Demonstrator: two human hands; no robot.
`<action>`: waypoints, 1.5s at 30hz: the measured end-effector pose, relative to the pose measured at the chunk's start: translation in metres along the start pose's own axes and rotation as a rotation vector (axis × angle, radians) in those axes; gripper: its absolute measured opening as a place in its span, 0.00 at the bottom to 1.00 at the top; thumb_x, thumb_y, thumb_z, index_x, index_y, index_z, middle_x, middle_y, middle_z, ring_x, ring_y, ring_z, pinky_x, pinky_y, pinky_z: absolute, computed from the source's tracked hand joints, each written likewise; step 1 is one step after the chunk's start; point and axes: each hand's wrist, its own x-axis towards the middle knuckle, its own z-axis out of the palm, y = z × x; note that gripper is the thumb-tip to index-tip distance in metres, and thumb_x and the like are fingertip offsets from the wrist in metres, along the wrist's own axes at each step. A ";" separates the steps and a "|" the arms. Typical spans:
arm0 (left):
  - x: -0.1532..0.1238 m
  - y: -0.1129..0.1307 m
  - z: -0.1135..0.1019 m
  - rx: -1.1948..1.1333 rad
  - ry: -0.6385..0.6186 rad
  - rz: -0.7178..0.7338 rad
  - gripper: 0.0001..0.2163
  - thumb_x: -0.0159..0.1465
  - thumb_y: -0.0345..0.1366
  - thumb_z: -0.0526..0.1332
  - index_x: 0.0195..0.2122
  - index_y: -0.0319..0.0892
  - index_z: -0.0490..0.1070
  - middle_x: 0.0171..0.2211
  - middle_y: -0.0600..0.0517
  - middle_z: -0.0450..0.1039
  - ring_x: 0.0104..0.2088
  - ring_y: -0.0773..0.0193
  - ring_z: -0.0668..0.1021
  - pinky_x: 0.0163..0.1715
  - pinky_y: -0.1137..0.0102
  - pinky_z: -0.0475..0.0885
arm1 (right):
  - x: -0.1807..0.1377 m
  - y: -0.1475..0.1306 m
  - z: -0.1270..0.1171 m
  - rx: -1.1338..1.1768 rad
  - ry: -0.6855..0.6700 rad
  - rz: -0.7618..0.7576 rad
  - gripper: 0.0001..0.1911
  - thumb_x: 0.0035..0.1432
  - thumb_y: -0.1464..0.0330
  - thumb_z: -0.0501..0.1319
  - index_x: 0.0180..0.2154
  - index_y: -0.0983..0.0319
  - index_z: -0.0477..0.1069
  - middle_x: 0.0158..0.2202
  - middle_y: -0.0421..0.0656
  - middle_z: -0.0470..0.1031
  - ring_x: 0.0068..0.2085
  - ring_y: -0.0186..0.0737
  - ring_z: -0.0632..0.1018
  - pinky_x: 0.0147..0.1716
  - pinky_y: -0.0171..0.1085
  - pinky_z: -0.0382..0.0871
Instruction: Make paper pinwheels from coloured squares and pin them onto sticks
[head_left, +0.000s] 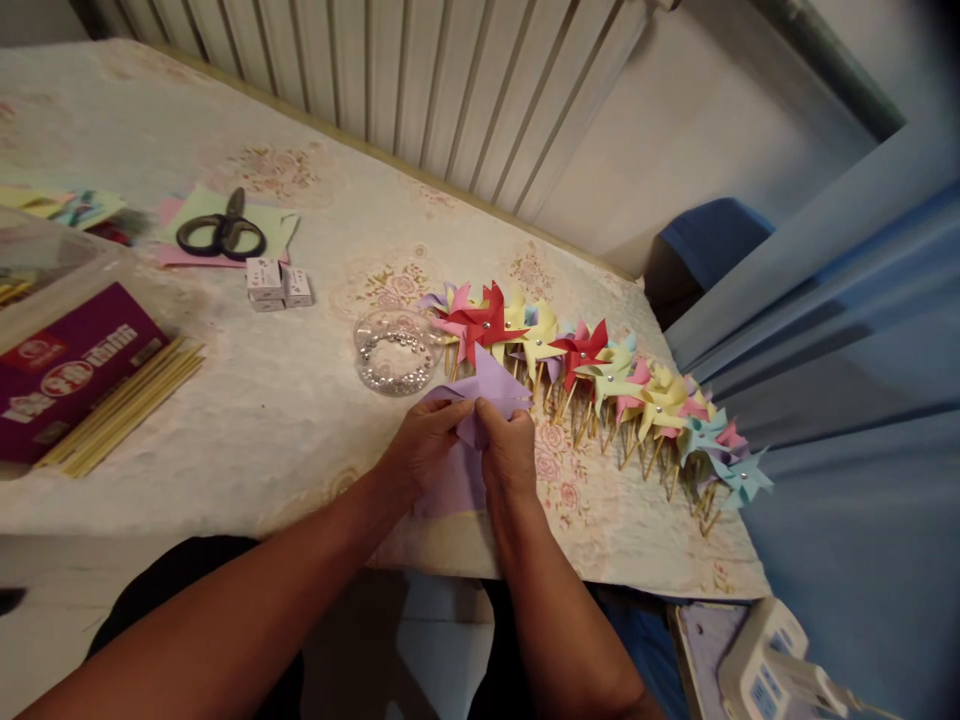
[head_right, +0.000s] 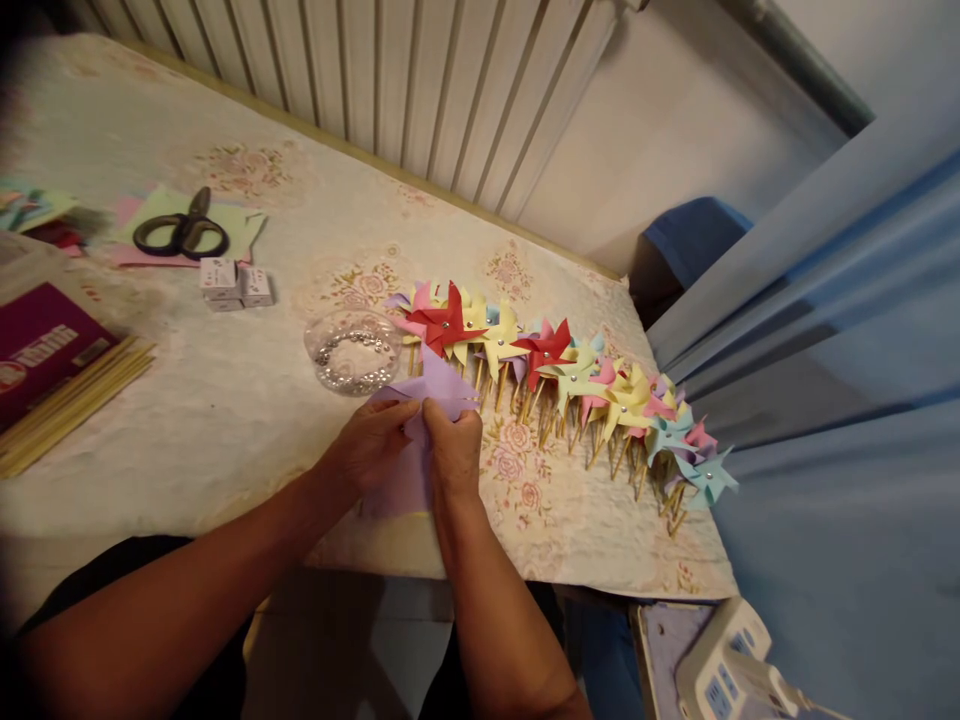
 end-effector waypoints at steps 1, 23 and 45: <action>0.000 0.000 0.000 -0.002 0.009 0.004 0.11 0.45 0.36 0.74 0.28 0.38 0.78 0.25 0.53 0.76 0.25 0.70 0.74 0.27 0.74 0.69 | -0.001 0.000 0.001 0.003 -0.001 0.001 0.15 0.45 0.59 0.68 0.28 0.64 0.73 0.23 0.36 0.69 0.24 0.32 0.68 0.23 0.32 0.65; 0.003 0.029 -0.004 0.059 0.062 0.130 0.06 0.49 0.33 0.68 0.21 0.41 0.71 0.20 0.57 0.70 0.22 0.71 0.69 0.24 0.74 0.65 | -0.005 -0.003 -0.010 0.034 -0.046 -0.443 0.09 0.61 0.62 0.62 0.34 0.60 0.69 0.27 0.35 0.69 0.27 0.32 0.71 0.29 0.33 0.66; 0.002 0.023 -0.003 0.122 0.059 0.118 0.05 0.48 0.33 0.68 0.23 0.40 0.72 0.20 0.56 0.70 0.21 0.72 0.69 0.23 0.75 0.63 | -0.003 0.001 -0.010 -0.312 -0.134 -0.590 0.09 0.61 0.62 0.63 0.30 0.59 0.74 0.26 0.38 0.71 0.28 0.36 0.72 0.30 0.35 0.66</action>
